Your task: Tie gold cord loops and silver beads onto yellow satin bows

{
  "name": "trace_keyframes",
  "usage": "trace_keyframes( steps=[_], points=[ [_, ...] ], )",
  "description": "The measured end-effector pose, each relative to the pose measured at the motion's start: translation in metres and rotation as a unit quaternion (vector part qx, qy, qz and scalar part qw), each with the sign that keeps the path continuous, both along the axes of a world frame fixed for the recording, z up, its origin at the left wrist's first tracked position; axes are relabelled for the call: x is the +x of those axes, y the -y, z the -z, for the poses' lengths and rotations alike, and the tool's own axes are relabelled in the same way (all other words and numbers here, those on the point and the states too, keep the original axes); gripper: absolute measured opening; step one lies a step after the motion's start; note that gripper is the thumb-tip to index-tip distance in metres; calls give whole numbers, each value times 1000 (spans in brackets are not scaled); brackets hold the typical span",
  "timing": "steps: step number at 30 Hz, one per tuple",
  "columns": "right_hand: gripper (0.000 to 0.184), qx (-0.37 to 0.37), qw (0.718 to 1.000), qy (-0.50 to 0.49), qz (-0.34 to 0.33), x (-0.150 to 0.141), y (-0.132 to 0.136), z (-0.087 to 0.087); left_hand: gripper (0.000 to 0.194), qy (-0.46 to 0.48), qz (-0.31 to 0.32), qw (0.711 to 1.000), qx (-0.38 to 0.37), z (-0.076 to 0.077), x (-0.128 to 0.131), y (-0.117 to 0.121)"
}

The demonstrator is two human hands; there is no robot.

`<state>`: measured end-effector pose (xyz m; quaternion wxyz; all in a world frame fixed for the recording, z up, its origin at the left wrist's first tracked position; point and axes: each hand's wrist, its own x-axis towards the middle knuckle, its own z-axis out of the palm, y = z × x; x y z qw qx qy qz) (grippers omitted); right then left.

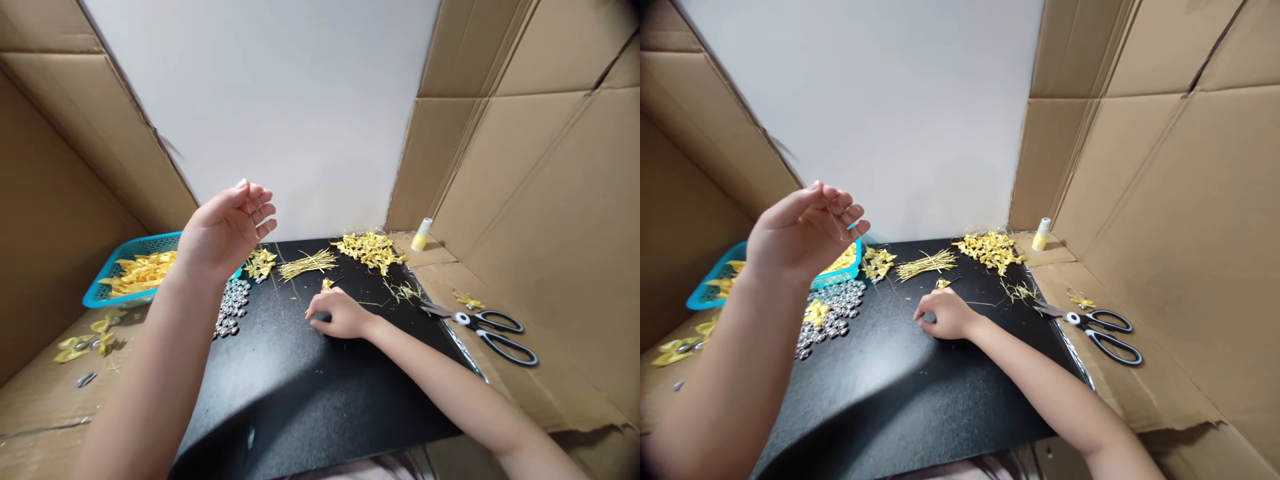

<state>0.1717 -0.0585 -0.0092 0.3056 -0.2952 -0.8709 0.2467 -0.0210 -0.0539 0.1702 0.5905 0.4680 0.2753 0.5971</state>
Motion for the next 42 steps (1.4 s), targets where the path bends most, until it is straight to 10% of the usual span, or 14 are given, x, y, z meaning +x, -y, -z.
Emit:
trace_keyframes(
  steps=[6,11,14,17,25,33,38,42],
  points=[
    [33,-33,989,-117,80,20,2,-40,20,-89,-51,994,47,7,0,6],
    [49,-189,925,-326,-49,-24,10,-79,11,-176,-78,975,109,17,17,9],
    [26,-260,898,-345,-87,-53,17,-72,16,-232,-102,958,133,24,14,7],
    [40,-287,887,-360,-39,-59,29,-49,19,-270,-168,940,121,35,-8,1],
    [30,-224,968,-99,55,-30,77,-20,27,-376,-207,903,19,87,-79,-16],
    [32,-24,949,304,-76,-59,127,-13,11,-626,-184,757,27,124,-73,-58],
    [33,-12,961,260,-92,-36,134,-17,9,-749,-135,647,52,147,-57,-78],
    [24,-74,982,157,71,22,125,-19,13,-793,-98,596,82,154,-54,-82]
  ],
)
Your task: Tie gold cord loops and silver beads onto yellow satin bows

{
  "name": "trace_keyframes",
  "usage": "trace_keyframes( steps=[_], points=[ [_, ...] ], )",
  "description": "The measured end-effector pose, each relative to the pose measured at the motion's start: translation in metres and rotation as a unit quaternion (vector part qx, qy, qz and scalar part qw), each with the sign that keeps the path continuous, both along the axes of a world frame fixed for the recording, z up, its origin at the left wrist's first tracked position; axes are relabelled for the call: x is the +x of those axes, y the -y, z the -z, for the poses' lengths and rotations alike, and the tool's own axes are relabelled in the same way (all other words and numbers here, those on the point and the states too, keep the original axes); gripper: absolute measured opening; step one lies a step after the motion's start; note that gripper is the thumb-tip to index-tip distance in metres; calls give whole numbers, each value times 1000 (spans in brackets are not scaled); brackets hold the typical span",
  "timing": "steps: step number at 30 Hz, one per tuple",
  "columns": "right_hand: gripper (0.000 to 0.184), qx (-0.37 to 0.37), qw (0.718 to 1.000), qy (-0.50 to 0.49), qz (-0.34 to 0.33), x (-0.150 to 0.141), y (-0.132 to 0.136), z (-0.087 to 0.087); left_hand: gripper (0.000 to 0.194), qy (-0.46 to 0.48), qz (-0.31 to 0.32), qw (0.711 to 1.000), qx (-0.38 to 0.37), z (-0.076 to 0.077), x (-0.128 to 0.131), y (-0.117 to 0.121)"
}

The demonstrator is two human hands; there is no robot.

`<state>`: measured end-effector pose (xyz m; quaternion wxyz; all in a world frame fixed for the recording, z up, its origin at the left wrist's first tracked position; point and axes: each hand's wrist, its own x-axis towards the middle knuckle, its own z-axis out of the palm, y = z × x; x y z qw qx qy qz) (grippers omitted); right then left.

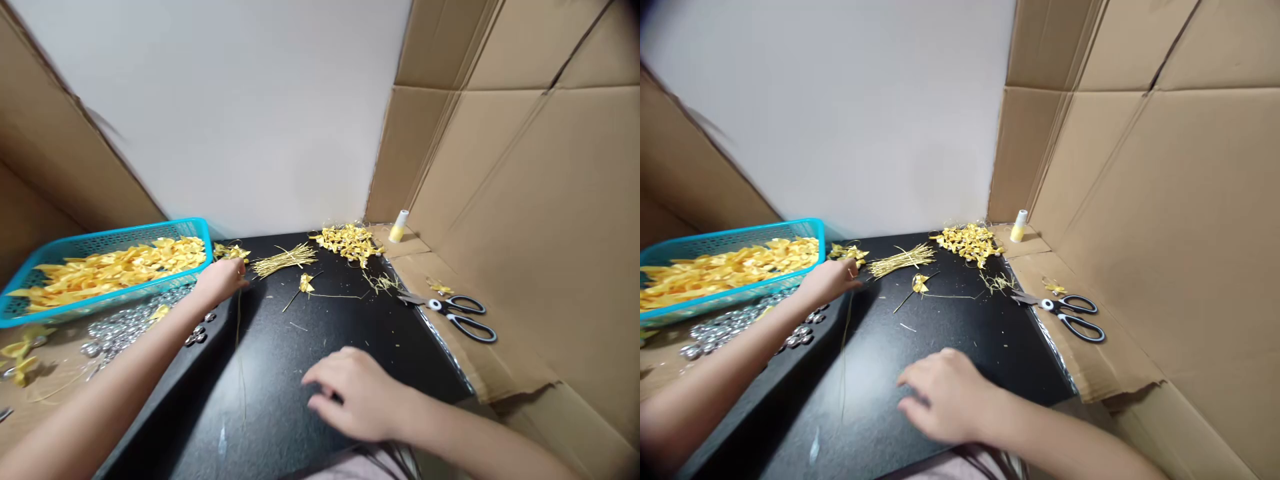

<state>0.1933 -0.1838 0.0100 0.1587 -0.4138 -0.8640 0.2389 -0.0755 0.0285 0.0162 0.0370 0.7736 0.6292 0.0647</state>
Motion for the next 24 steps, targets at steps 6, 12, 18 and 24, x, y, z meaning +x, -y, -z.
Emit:
trace_keyframes(
  steps=[6,12,18,24],
  points=[
    [18,68,957,7,283,122,-9,5,20,-47,76,996,26,-4,-8,1],
    [34,197,896,105,384,229,-7,11,40,91,161,978,98,0,32,30],
    [17,173,957,-3,234,148,-46,11,33,177,173,969,5,24,87,38],
    [13,140,977,-116,112,38,-123,13,29,307,182,932,-59,-1,82,49]
  ],
)
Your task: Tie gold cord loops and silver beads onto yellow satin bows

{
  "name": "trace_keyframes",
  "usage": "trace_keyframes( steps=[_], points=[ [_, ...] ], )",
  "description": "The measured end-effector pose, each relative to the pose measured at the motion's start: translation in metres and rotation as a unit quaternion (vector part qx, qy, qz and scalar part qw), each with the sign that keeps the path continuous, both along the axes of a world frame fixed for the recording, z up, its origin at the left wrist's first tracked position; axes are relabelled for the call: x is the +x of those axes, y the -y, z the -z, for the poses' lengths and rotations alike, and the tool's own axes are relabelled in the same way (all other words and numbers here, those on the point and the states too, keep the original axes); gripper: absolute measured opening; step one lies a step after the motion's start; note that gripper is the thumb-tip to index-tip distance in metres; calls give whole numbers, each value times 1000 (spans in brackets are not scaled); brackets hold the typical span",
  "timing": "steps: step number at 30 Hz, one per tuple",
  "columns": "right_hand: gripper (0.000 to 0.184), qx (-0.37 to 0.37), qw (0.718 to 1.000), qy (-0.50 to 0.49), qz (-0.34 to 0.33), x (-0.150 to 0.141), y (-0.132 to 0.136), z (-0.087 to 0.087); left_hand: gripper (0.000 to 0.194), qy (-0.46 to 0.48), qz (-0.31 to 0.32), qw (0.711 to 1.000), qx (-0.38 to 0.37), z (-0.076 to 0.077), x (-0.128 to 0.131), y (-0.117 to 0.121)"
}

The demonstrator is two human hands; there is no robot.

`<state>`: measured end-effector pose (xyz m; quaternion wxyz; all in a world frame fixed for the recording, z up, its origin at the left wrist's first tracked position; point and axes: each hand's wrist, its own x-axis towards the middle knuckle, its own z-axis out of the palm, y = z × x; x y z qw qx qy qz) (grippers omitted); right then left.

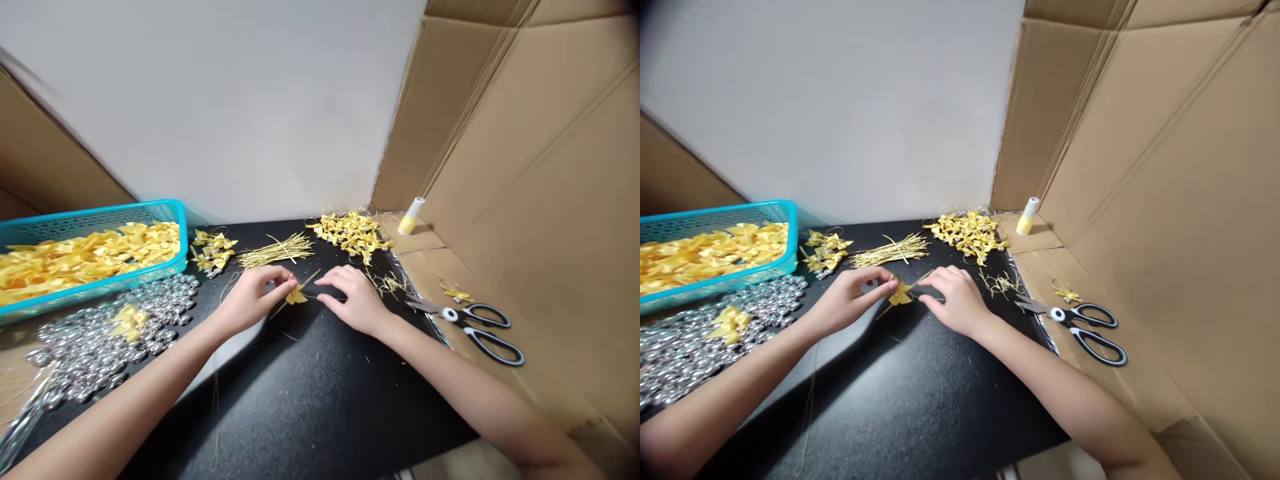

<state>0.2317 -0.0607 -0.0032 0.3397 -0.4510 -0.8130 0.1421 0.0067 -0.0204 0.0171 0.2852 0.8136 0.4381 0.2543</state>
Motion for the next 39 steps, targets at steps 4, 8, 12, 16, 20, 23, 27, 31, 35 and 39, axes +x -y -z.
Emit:
trace_keyframes(
  steps=[4,8,12,16,20,23,27,31,35,39],
  points=[
    [9,-48,989,-129,-62,-21,-15,3,24,133,22,985,-103,-14,-4,22],
    [10,-59,982,-160,-86,-24,-5,2,20,239,27,957,-166,-8,-3,32],
    [12,-20,989,-131,-68,-28,4,-1,19,289,33,941,-171,3,-2,34],
    [12,10,993,-118,-24,-31,9,-4,22,332,2,929,-162,10,0,37],
    [7,32,993,-110,0,-32,12,-5,24,361,-28,915,-176,14,2,42],
    [6,45,994,-100,10,-31,12,-4,23,392,-49,897,-198,15,5,45],
    [8,29,996,-87,11,-30,12,-5,23,438,-49,869,-225,14,10,47],
    [8,-45,997,-55,-5,-28,13,-13,22,415,-28,881,-226,16,11,46],
    [9,-171,983,-44,-39,-23,12,-26,31,341,0,922,-183,21,10,45],
    [13,-265,959,-63,-83,-14,6,-36,28,298,8,942,-152,25,8,45]
  ],
)
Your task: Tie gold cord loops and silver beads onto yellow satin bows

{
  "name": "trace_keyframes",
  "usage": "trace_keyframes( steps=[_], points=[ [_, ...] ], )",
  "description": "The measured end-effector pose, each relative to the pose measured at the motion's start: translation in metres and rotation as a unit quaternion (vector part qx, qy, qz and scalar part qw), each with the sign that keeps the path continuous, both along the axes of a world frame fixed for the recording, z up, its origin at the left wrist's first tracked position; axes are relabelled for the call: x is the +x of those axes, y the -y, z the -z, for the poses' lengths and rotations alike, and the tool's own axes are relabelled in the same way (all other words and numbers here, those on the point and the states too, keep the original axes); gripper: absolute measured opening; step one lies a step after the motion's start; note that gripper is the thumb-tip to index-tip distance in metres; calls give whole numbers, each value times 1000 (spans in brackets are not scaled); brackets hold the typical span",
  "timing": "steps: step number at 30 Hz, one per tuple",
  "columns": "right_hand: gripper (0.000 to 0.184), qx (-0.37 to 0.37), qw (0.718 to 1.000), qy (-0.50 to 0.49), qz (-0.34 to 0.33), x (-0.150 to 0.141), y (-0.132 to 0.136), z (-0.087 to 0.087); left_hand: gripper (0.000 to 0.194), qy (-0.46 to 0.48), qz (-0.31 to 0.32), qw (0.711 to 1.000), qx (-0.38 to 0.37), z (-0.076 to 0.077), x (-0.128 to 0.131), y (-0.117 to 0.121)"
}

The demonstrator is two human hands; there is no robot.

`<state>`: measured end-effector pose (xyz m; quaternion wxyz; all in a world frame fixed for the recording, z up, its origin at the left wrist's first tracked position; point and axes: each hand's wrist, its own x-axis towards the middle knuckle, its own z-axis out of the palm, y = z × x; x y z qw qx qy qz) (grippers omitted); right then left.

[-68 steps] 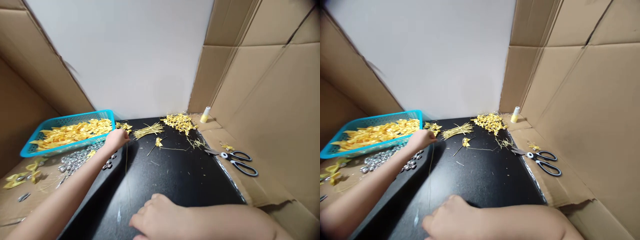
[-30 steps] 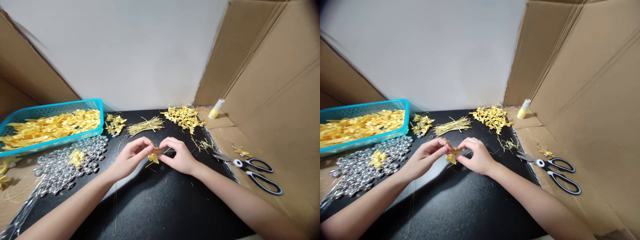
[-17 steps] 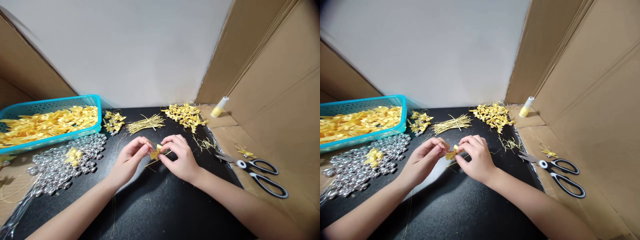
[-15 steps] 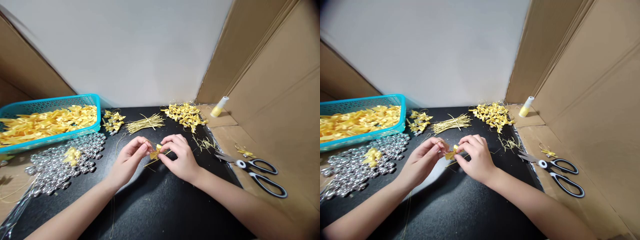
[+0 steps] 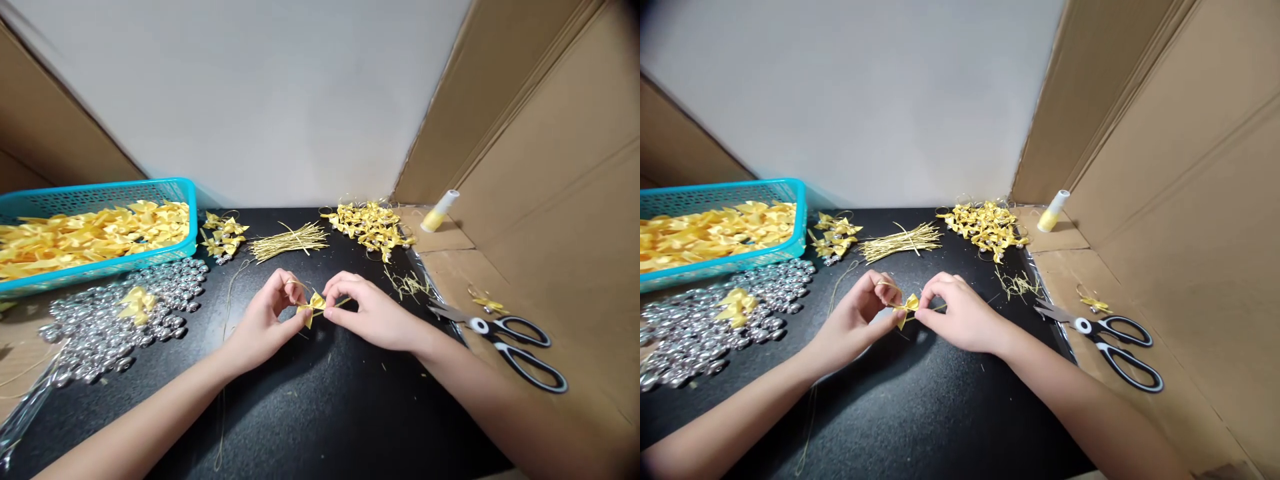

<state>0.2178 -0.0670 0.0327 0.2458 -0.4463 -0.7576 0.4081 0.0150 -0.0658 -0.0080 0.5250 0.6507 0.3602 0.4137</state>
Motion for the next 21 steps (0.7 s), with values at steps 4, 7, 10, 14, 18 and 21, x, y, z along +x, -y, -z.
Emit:
trace_keyframes(
  steps=[4,7,10,14,18,21],
  points=[
    [10,-111,993,-29,-35,11,-7,-9,26,-37,-15,999,24,1,0,1],
    [9,-207,973,-81,-64,21,-10,-17,23,-89,-38,994,50,0,0,0],
    [16,-279,950,-99,-98,32,-12,-27,20,-136,-51,987,72,2,0,-1],
    [17,-216,973,10,-76,44,-8,-45,18,-165,-42,983,75,9,-1,-5],
    [16,-81,991,105,1,55,2,-59,17,-178,-35,982,55,17,-1,-10],
    [16,-39,989,141,32,63,9,-65,17,-174,-39,983,48,20,-2,-13]
  ],
)
